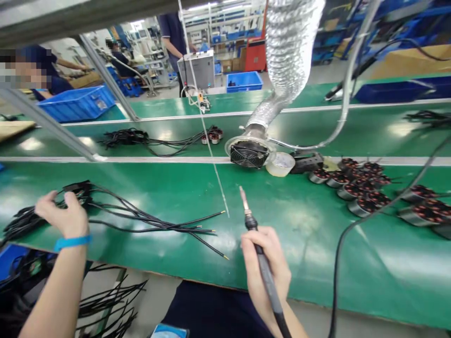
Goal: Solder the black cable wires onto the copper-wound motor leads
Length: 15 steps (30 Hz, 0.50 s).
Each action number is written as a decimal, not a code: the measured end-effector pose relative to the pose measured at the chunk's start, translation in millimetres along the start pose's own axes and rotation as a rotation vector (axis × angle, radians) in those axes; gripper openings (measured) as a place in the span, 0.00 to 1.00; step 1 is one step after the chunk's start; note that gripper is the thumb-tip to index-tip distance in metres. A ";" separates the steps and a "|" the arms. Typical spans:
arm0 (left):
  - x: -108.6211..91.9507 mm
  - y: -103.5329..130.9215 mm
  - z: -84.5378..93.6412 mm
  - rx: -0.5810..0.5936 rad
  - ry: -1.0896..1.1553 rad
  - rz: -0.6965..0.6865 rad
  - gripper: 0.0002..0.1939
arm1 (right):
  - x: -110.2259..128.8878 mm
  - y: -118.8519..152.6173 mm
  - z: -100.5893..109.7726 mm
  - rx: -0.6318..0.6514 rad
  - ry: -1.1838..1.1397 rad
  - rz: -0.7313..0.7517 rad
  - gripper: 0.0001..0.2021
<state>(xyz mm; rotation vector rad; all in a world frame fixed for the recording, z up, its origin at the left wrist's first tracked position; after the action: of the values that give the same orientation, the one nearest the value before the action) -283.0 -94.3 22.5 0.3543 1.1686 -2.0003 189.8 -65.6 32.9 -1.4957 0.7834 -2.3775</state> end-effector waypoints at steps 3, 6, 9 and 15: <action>-108.2 97.6 19.9 0.388 0.554 -0.438 0.14 | 6.6 18.8 -5.3 0.043 -0.033 -0.027 0.06; -188.7 187.7 50.5 0.672 0.861 -0.851 0.20 | 10.6 30.6 -7.3 0.053 -0.074 -0.016 0.06; -227.4 232.1 61.9 0.735 0.978 -0.924 0.24 | 6.4 38.1 -2.5 0.033 -0.070 -0.046 0.08; -223.0 251.8 32.6 0.791 0.890 -1.077 0.27 | -21.2 41.8 23.6 -0.092 0.033 -0.045 0.06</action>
<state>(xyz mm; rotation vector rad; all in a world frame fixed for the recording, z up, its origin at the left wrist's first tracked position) 54.6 -83.2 13.8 1.3342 1.0724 -3.4371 216.6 -98.2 1.8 -1.5279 0.8879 -2.4352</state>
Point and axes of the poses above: each hand's wrist, its own y-axis away from the middle knuckle, its own z-axis out of the back of the hand, x = y × z, the point moved 2 cm from there along -y, towards the middle knuckle, and after that the axes turned 10 degrees about y, right-handed, at the moved point
